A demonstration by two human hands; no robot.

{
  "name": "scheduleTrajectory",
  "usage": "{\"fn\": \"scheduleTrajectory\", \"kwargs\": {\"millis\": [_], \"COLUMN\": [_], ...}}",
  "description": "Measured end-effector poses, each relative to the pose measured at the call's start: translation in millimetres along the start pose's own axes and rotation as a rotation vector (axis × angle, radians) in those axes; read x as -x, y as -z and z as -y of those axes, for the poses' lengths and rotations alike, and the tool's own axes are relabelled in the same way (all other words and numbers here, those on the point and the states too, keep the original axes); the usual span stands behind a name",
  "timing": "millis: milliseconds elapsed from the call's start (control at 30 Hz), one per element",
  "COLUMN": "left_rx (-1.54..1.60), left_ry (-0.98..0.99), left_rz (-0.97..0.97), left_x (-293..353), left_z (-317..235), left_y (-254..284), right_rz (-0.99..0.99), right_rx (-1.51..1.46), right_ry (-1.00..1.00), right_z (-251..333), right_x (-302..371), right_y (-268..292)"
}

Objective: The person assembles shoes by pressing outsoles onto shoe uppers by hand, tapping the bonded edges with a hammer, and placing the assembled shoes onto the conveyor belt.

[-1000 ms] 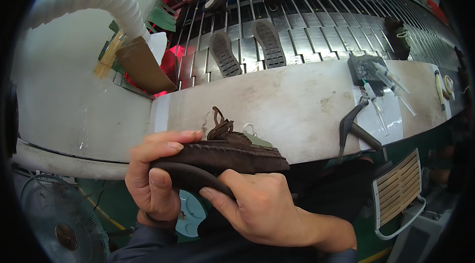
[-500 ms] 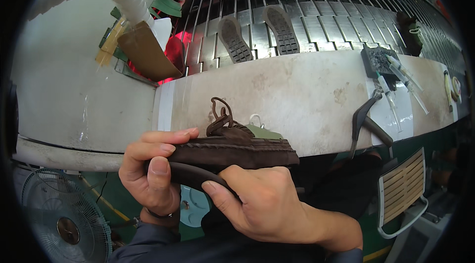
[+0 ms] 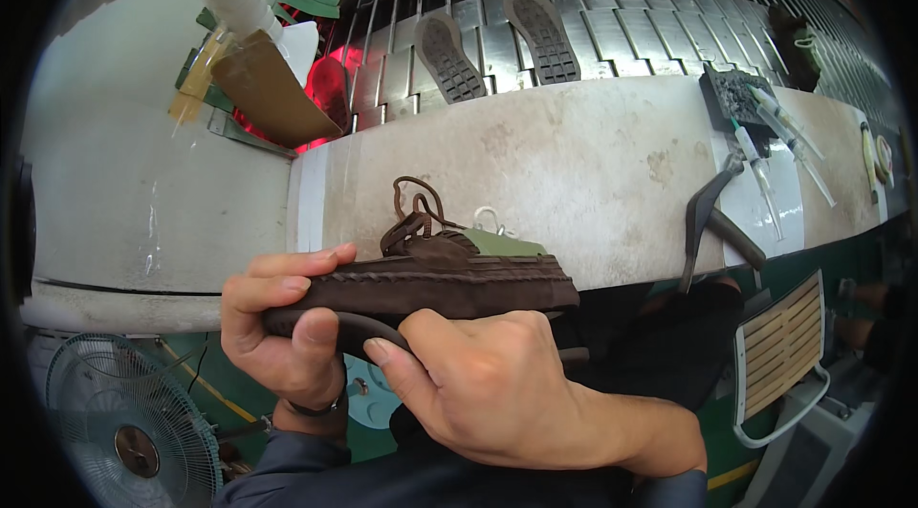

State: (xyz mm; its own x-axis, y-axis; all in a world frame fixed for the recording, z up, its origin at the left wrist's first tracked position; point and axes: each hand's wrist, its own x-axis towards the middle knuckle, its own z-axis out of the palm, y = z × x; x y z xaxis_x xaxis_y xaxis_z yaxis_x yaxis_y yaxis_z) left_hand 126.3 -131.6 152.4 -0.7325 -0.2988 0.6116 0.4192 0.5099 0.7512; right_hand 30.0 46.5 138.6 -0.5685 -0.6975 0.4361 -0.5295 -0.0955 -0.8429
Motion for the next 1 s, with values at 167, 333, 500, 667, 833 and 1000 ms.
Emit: {"fn": "scheduleTrajectory", "kwargs": {"millis": [167, 333, 500, 667, 833, 1000], "left_rx": [-0.11, -0.043, -0.046, -0.33, -0.347, -0.3], "left_ry": [-0.04, -0.148, 0.051, 0.003, -0.092, 0.032], "left_rz": [0.048, -0.352, -0.266, 0.003, 0.036, 0.026], "left_x": [14, 64, 103, 76, 73, 66], "left_z": [14, 79, 99, 91, 92, 79], "left_y": [7, -32, -38, -19, -18, -18], "right_rz": [0.049, 0.203, 0.36, 0.346, 0.306, 0.298], "right_rx": [0.018, 0.429, 0.657, 0.801, 0.799, 0.809], "right_ry": [-0.01, 0.003, 0.035, 0.017, 0.03, 0.011], "right_z": [-1, -24, -50, -54, -55, -54], "right_x": [-4, -22, -13, 0, 5, 5], "right_y": [-2, -2, 11, 54, 56, 56]}}
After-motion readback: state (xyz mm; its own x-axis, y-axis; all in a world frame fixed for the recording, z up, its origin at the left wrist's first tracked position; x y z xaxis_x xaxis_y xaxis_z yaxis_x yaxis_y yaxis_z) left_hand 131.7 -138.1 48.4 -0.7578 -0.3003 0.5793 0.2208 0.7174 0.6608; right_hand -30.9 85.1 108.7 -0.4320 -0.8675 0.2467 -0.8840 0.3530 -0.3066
